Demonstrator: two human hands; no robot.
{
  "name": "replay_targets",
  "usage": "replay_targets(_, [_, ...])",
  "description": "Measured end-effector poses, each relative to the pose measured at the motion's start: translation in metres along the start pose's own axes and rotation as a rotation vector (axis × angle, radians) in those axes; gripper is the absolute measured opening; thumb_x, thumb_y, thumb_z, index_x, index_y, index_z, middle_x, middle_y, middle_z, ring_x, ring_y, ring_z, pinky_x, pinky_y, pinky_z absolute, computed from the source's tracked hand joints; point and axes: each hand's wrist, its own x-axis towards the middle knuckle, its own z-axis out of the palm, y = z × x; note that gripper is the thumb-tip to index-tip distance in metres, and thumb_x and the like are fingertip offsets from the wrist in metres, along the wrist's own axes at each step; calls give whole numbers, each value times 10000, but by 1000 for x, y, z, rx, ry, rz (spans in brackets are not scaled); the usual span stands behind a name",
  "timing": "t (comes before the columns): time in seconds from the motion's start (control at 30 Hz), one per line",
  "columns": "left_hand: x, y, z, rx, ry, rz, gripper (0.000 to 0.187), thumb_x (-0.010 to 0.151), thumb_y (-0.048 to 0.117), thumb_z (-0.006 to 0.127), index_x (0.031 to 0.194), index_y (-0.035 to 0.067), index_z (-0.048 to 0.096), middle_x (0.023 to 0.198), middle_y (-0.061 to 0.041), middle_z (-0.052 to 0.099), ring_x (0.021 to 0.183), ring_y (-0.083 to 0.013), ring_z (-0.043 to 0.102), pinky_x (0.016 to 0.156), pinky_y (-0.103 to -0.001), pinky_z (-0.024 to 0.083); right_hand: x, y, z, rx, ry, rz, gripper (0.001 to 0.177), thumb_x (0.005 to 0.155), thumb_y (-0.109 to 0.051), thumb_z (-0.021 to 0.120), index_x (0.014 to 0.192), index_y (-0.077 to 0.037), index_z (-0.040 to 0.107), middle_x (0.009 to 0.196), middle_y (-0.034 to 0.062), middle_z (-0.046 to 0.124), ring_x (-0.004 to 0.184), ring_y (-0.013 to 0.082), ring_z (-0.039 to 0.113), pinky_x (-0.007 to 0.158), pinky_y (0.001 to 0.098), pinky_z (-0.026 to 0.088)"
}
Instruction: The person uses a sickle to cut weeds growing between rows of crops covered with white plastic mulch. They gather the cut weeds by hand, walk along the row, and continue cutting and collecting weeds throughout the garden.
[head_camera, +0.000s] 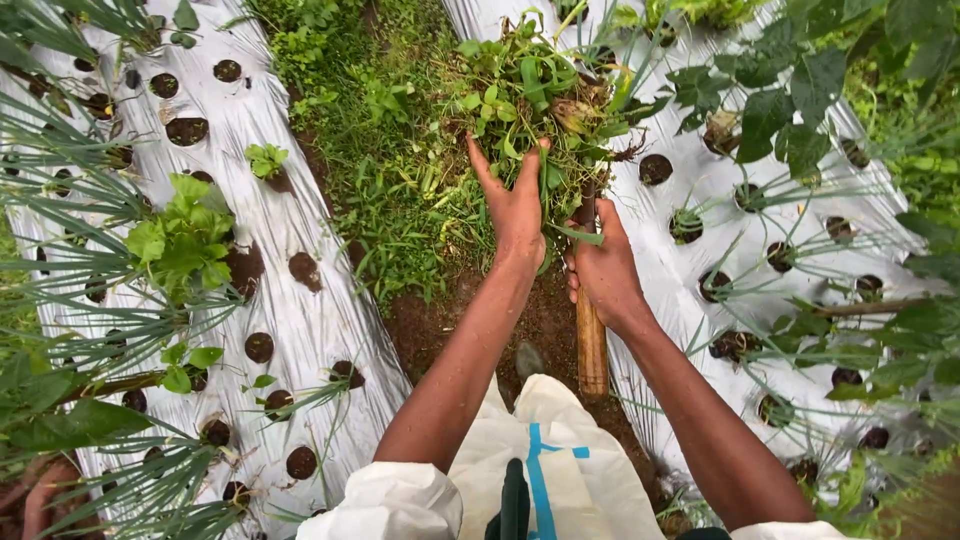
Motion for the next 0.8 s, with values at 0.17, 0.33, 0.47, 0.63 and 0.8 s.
replay_targets(0.17, [15,7,-10,41,-74,-45,1028,870,362,729,1643,278,56,1682,-281,-45,1520,-537,-20,1142,-791,84,0,0,24,12,97,31,192,1086,-80,394,1259,-65,475,611,36,500,405,121,454,299,234,434])
replay_targets(0.33, [28,17,-24,88,-179,-94,1005,887,343,717,1643,275,59,1681,-282,-43,1525,-526,-36,1148,-784,68,-5,-3,52,67,200,42,251,1069,-49,361,1296,-70,468,635,30,491,430,116,448,318,230,430])
replay_targets(0.47, [33,18,-31,135,-260,-117,992,896,330,701,1643,235,54,1668,-312,-50,1518,-542,-40,1141,-792,54,-11,1,71,153,297,67,272,1038,-25,356,1284,-77,461,602,54,467,413,143,439,311,249,413])
replay_targets(0.63, [30,6,-36,212,-357,-166,995,892,338,705,1644,246,60,1670,-308,-40,1518,-537,-38,1133,-798,47,-25,12,80,195,411,122,285,1041,-21,374,1306,-78,463,623,59,484,434,150,453,328,251,420])
replay_targets(0.8, [12,-29,-28,247,-472,-199,1019,881,347,729,1646,248,62,1670,-305,-77,1516,-538,-69,1141,-784,18,-43,32,68,258,503,157,382,1042,-17,371,1416,-83,407,677,57,490,473,142,462,352,251,439])
